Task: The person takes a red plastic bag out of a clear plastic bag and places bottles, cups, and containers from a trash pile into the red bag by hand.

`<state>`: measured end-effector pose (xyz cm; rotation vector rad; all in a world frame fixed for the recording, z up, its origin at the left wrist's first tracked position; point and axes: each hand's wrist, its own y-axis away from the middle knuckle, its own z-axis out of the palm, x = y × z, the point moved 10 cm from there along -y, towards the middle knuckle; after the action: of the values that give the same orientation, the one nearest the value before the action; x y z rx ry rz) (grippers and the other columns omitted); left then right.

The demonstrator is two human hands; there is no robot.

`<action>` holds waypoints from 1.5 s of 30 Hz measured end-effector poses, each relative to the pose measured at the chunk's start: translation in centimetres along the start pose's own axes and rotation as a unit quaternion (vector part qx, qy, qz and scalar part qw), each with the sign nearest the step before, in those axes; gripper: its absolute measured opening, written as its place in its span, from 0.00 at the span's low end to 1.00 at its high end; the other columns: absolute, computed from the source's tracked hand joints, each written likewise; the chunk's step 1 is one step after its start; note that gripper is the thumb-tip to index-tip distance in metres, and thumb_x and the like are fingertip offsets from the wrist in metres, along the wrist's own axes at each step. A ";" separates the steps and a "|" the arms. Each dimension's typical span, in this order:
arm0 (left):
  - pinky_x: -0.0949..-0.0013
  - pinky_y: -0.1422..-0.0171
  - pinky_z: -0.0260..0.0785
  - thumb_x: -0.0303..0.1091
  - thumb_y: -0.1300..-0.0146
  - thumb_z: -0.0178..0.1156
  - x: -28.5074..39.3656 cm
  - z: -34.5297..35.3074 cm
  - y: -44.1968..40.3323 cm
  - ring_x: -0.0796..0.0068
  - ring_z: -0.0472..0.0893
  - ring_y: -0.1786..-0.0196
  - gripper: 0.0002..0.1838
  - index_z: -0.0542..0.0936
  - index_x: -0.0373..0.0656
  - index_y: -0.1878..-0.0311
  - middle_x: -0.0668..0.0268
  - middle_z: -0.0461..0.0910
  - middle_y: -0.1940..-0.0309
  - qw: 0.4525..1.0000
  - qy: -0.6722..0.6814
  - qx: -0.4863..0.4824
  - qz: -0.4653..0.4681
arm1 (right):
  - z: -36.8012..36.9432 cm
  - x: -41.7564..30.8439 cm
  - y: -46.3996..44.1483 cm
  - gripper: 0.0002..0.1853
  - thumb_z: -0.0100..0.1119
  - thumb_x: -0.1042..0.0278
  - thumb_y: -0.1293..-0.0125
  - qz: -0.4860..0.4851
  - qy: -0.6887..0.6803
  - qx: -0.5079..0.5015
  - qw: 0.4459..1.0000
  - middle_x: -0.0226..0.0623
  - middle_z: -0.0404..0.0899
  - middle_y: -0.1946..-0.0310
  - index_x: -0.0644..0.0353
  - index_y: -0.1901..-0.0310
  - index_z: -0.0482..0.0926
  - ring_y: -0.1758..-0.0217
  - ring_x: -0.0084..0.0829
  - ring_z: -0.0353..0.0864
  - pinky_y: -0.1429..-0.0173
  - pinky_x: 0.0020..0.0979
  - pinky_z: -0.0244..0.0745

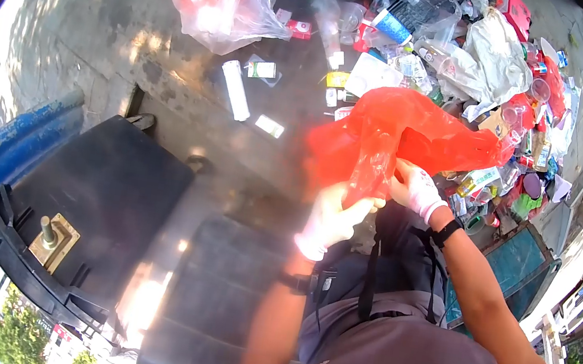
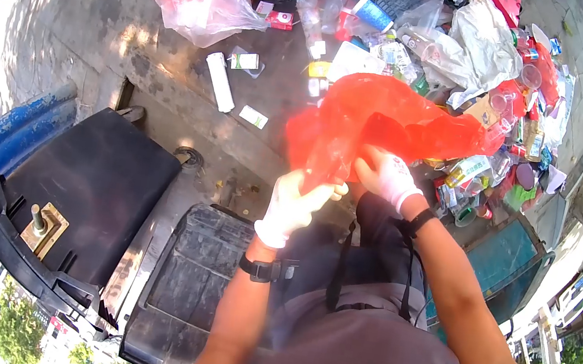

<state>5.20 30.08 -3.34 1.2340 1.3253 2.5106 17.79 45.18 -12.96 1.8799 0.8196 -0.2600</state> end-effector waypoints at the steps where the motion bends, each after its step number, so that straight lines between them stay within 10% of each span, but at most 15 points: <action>1: 0.70 0.52 0.78 0.35 0.28 0.70 -0.8 -0.2 -0.4 0.77 0.87 0.58 0.11 0.90 0.38 0.50 0.67 0.90 0.62 1.000 0.025 0.000 -0.016 | 0.2 0.7 0.4 0.24 0.61 0.55 0.25 -0.009 0.032 0.012 0.999 0.54 0.86 0.40 0.64 0.36 0.82 0.36 0.57 0.85 0.32 0.50 0.80; 14: 0.74 0.56 0.73 0.32 0.23 0.64 -2.6 -4.5 -0.9 0.80 0.83 0.61 0.14 0.86 0.37 0.40 0.66 0.90 0.55 0.994 0.096 0.045 -0.025 | 2.9 -0.8 -1.4 0.22 0.60 0.58 0.25 -0.051 0.074 0.043 0.995 0.55 0.86 0.41 0.64 0.37 0.82 0.38 0.59 0.85 0.33 0.51 0.80; 16: 0.77 0.68 0.63 0.38 0.24 0.67 -3.5 -5.9 -2.1 0.87 0.75 0.71 0.11 0.90 0.43 0.48 0.70 0.88 0.60 0.992 0.111 0.055 -0.019 | 3.3 -0.9 -1.8 0.22 0.60 0.58 0.25 -0.056 0.080 0.052 0.994 0.55 0.86 0.41 0.64 0.38 0.82 0.38 0.59 0.85 0.33 0.51 0.80; 27: 0.74 0.69 0.67 0.36 0.31 0.70 -6.0 -17.0 -6.4 0.82 0.77 0.73 0.07 0.90 0.43 0.58 0.70 0.85 0.69 0.987 0.118 0.105 -0.038 | 13.7 -4.7 -11.1 0.25 0.60 0.56 0.24 -0.067 0.087 -0.053 0.993 0.57 0.85 0.38 0.64 0.34 0.81 0.36 0.58 0.85 0.30 0.47 0.80; 34: 0.73 0.66 0.71 0.26 0.30 0.64 -11.4 -23.6 -9.3 0.85 0.79 0.73 0.05 0.87 0.38 0.62 0.70 0.86 0.70 0.992 -0.048 0.096 -0.063 | 13.1 -12.4 -20.2 0.10 0.57 0.65 0.28 -0.155 0.101 -0.134 0.973 0.49 0.87 0.65 0.56 0.61 0.87 0.55 0.53 0.89 0.50 0.48 0.84; 37: 0.72 0.67 0.72 0.24 0.34 0.64 -15.2 -24.9 -10.0 0.80 0.80 0.74 0.03 0.86 0.40 0.61 0.70 0.85 0.69 0.984 -0.083 0.090 -0.133 | 9.2 -12.9 -26.4 0.15 0.56 0.62 0.25 -0.085 0.043 0.018 0.995 0.53 0.90 0.59 0.60 0.49 0.89 0.53 0.52 0.91 0.46 0.46 0.85; 40: 0.59 0.64 0.79 0.27 0.39 0.68 -15.0 -23.8 -10.1 0.59 0.85 0.69 0.11 0.87 0.46 0.53 0.60 0.86 0.60 0.922 -0.354 0.073 0.141 | 12.0 -12.2 -34.6 0.27 0.62 0.55 0.29 -0.177 0.102 0.109 0.973 0.55 0.85 0.37 0.62 0.33 0.81 0.44 0.53 0.89 0.37 0.48 0.83; 45: 0.48 0.59 0.80 0.37 0.28 0.65 -14.7 -23.0 -11.6 0.46 0.88 0.63 0.12 0.86 0.46 0.46 0.53 0.88 0.66 0.920 -0.387 0.052 0.041 | 23.4 -15.1 -45.2 0.40 0.67 0.51 0.34 -0.331 0.319 0.152 0.875 0.50 0.76 0.29 0.57 0.22 0.70 0.32 0.48 0.80 0.30 0.61 0.72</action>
<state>-3.66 16.33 -28.11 2.0277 1.1915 1.6538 -18.35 29.45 -48.56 1.9259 1.9823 -0.1878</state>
